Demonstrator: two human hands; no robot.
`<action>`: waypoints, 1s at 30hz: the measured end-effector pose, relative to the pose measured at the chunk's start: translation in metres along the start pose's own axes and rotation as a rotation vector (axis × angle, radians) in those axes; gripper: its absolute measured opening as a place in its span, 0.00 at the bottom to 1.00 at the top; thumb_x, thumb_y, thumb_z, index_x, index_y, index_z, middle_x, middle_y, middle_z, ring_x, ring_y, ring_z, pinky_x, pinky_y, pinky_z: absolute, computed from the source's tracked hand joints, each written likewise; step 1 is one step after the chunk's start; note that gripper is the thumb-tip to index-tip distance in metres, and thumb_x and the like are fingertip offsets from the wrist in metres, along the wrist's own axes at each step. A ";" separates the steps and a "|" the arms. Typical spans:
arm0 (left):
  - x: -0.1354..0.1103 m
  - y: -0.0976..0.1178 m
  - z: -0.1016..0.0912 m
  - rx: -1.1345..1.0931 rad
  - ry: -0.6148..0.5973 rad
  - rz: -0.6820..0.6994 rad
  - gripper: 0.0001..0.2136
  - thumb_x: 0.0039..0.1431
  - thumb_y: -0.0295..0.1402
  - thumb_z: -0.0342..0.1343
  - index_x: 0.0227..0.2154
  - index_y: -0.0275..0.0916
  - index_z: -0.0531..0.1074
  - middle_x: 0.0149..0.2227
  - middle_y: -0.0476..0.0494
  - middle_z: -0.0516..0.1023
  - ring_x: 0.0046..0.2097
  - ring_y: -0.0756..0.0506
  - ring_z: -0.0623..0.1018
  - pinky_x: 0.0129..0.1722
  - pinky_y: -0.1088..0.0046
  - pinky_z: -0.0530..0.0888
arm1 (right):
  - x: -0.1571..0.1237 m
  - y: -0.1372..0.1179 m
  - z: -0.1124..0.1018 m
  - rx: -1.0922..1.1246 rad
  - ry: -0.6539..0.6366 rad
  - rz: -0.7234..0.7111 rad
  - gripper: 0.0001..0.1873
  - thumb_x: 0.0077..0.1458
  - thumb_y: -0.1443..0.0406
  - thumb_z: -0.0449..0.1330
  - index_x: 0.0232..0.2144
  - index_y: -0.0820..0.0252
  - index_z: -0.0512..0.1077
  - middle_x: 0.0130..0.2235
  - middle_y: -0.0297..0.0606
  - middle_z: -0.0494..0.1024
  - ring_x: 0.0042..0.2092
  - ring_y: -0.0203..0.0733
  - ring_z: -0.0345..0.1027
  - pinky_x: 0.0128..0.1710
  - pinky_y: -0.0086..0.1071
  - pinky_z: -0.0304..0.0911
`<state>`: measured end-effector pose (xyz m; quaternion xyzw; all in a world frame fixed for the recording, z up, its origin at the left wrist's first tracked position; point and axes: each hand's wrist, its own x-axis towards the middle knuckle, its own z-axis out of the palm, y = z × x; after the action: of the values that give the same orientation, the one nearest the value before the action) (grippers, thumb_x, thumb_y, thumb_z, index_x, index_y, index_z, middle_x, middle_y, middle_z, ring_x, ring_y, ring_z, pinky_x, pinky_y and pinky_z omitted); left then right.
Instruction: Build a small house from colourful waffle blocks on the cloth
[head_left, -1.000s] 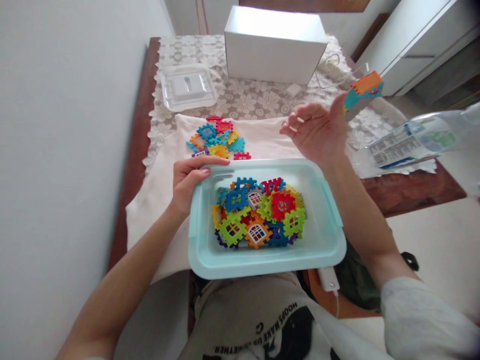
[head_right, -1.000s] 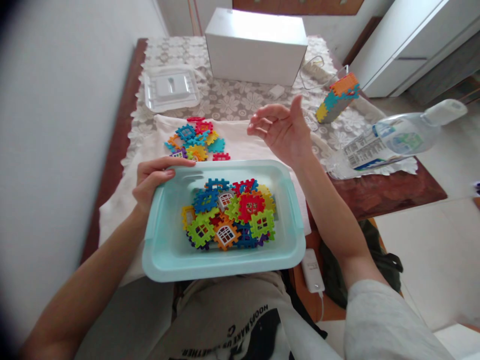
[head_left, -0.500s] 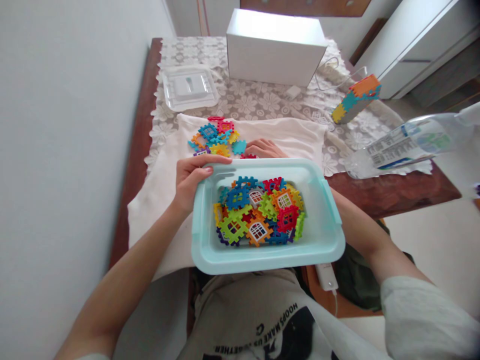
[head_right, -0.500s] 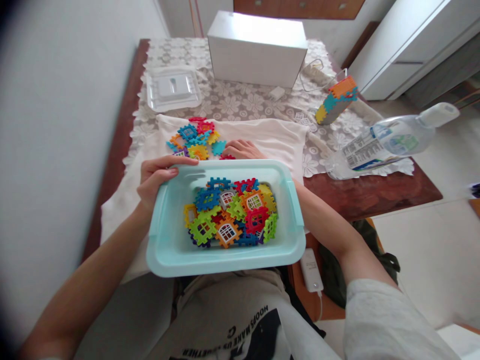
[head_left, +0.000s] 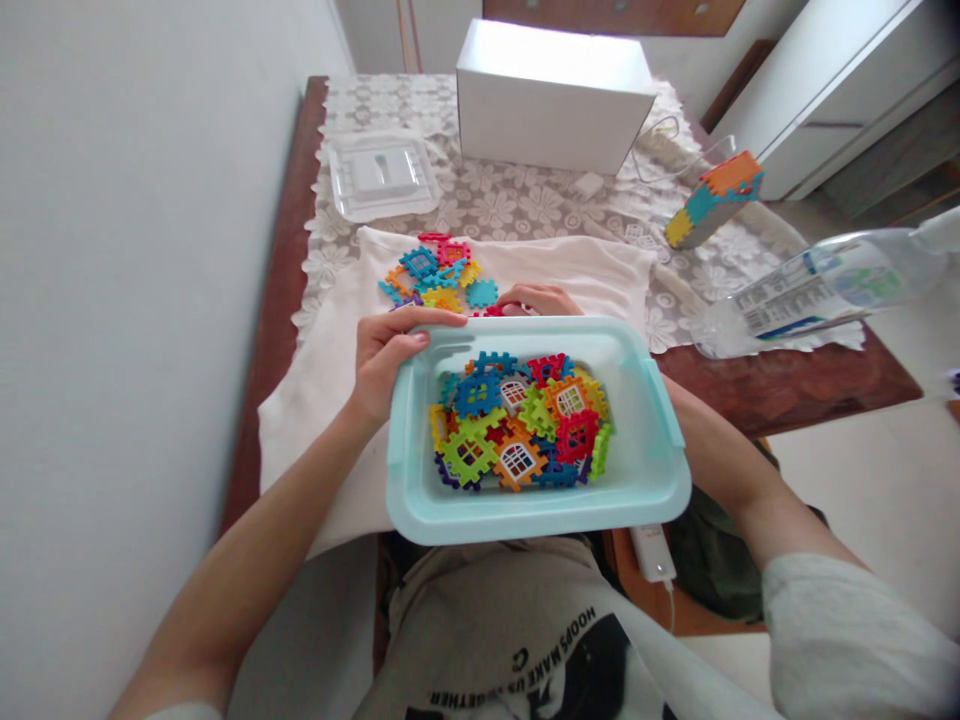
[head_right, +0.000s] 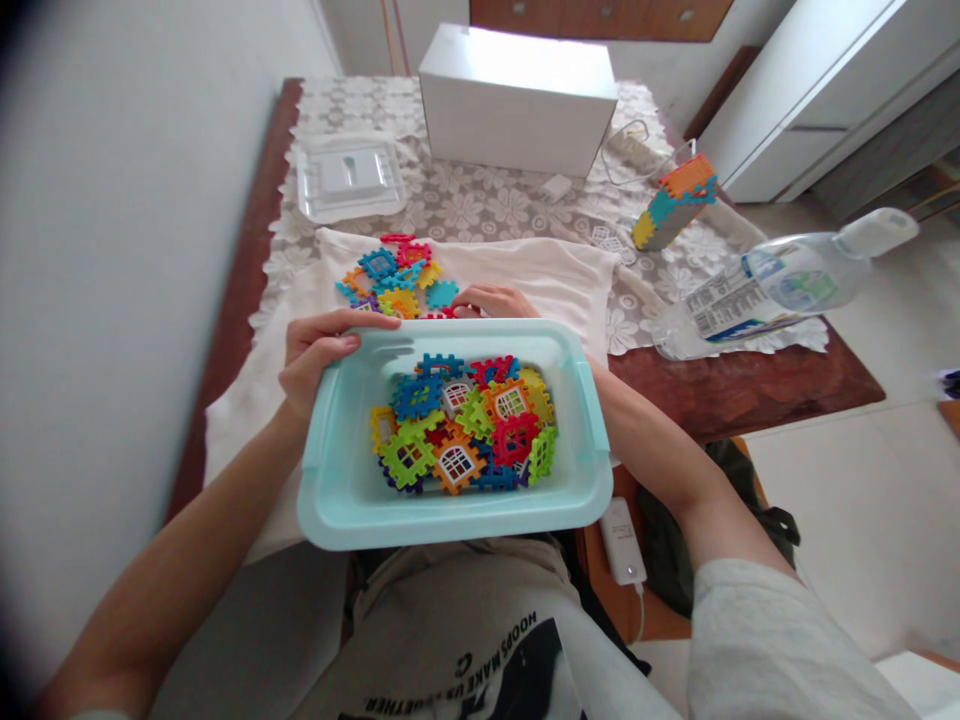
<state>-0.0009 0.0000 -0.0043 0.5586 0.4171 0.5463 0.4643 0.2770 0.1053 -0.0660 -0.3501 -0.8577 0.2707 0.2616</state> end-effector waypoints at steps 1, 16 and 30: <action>0.000 -0.001 0.000 -0.004 -0.001 0.001 0.14 0.58 0.39 0.64 0.37 0.41 0.93 0.37 0.39 0.92 0.39 0.40 0.88 0.39 0.66 0.84 | -0.001 0.000 0.002 -0.015 0.033 0.028 0.24 0.79 0.48 0.52 0.55 0.52 0.82 0.52 0.41 0.90 0.49 0.46 0.81 0.58 0.41 0.74; 0.001 -0.001 -0.001 -0.004 -0.016 0.034 0.13 0.58 0.38 0.63 0.36 0.42 0.93 0.36 0.42 0.92 0.34 0.44 0.85 0.32 0.70 0.79 | 0.008 0.015 0.006 -0.203 -0.041 0.081 0.38 0.70 0.56 0.67 0.76 0.62 0.70 0.71 0.55 0.78 0.73 0.64 0.69 0.78 0.57 0.60; 0.001 -0.003 -0.002 0.032 -0.015 0.007 0.14 0.58 0.40 0.63 0.36 0.44 0.93 0.37 0.43 0.92 0.36 0.42 0.85 0.33 0.69 0.80 | 0.003 0.027 0.012 -0.312 -0.102 -0.048 0.24 0.75 0.56 0.62 0.69 0.45 0.76 0.67 0.47 0.77 0.67 0.63 0.66 0.71 0.58 0.61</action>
<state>-0.0029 0.0016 -0.0067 0.5716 0.4203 0.5368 0.4566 0.2795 0.1203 -0.0914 -0.3516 -0.9097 0.1452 0.1667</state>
